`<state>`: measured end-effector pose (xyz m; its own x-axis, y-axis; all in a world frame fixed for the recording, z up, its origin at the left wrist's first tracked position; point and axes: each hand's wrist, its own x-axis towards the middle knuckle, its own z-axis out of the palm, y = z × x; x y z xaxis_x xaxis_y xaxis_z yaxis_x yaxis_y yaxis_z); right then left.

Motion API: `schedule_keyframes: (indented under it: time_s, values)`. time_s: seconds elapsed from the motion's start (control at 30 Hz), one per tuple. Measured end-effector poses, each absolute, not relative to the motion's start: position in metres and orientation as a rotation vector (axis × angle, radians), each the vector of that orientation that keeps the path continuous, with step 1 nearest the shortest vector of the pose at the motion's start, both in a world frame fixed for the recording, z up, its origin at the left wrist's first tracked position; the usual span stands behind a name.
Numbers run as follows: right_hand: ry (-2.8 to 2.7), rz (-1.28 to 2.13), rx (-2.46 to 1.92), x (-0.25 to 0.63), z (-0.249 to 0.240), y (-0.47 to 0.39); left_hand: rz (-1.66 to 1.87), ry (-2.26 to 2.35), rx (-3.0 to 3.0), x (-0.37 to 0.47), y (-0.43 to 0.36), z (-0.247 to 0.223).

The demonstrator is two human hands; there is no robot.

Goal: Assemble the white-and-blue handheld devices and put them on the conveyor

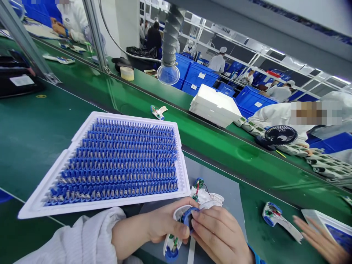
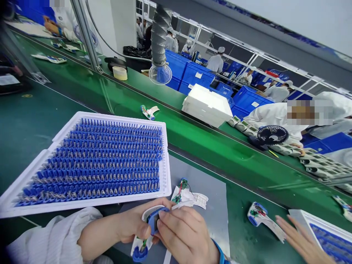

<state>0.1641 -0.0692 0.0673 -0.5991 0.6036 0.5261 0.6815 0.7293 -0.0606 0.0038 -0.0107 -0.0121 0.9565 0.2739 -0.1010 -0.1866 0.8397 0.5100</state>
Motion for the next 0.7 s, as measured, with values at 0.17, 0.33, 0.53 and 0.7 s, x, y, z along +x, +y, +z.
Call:
schedule_keyframes:
  time_s: [0.17, 0.33, 0.53, 0.7]
  values:
    - [-2.387, -0.190, -0.959, 0.167, 0.063, -0.067, 0.273, 0.197, 0.521, 0.005, -0.009, -0.009]
    - [-2.314, -0.013, -0.937, 0.165, 0.063, -0.065, 0.271, 0.204, 0.527, 0.006, -0.008, -0.010]
    - [-2.082, 0.251, -0.976, 0.160, 0.067, -0.057, 0.222, 0.183, 0.538, 0.007, -0.010, -0.011]
    - [-2.140, 0.361, -1.008, 0.164, 0.062, -0.056, 0.197, 0.190, 0.530, 0.007, -0.010, -0.011]
